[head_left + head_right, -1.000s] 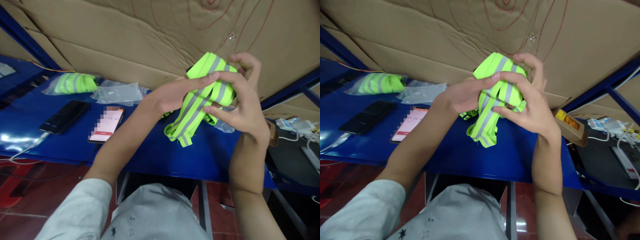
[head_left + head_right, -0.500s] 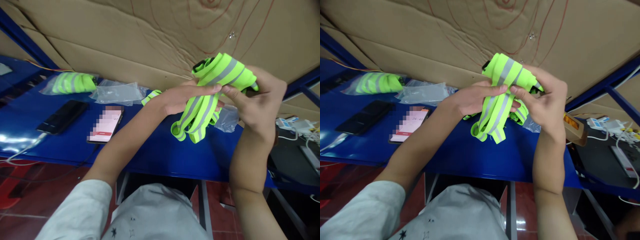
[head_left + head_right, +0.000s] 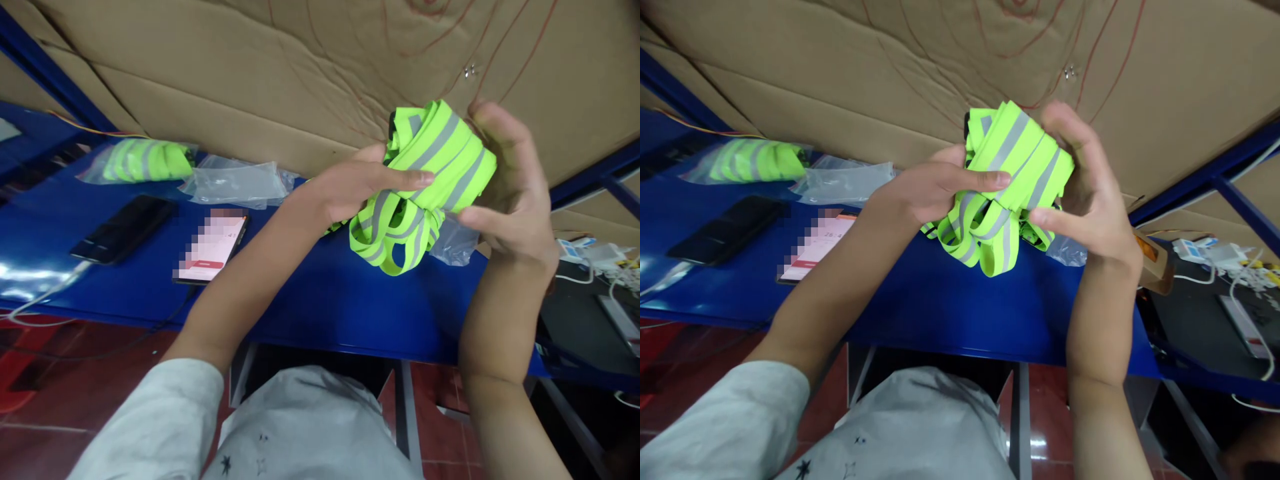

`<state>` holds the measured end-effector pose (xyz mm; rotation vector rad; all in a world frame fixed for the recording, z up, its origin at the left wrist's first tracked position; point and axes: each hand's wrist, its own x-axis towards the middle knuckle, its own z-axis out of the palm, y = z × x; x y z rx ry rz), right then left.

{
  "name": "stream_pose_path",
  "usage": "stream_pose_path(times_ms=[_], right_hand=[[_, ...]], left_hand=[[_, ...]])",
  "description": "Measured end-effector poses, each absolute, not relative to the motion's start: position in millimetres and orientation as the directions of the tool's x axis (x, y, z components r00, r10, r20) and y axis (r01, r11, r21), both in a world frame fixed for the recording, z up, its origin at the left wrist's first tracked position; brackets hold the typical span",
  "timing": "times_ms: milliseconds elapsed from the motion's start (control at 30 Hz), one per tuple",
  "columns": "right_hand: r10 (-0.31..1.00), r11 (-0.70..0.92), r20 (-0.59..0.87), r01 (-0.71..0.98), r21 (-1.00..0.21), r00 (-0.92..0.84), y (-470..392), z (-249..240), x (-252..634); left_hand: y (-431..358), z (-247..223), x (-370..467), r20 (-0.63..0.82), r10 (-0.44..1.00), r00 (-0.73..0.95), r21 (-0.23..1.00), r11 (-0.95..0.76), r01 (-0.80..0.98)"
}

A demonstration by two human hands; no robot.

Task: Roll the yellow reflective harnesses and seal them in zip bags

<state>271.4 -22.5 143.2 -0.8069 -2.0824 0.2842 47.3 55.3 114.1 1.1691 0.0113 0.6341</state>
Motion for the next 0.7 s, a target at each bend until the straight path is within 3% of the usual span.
stream_pose_path(times_ms=[67, 133, 367, 533, 700], right_hand=[[0.693, 0.714, 0.654, 0.415, -0.564, -0.304, -20, 138, 274], [0.739, 0.636, 0.642, 0.527, -0.564, -0.203, -20, 134, 271], [0.584, 0.625, 0.809, 0.672, -0.397, -0.065, -31, 143, 249], [0.371, 0.634, 0.922, 0.756, -0.164, -0.111, -35, 147, 246], [0.331, 0.586, 0.920, 0.810, -0.025, -0.212, -35, 141, 238]], left_hand=[[53, 113, 49, 0.323, 0.489, 0.810, 0.877, 0.167, -0.451], [50, 112, 53, 0.311, 0.507, 0.804, 0.894, 0.132, -0.429], [45, 107, 67, 0.317, 0.529, 0.787, 0.833, 0.242, -0.497], [42, 105, 71, 0.255, 0.424, 0.869, 0.842, 0.345, -0.415], [38, 111, 70, 0.318, 0.358, 0.878, 0.777, 0.432, -0.458]])
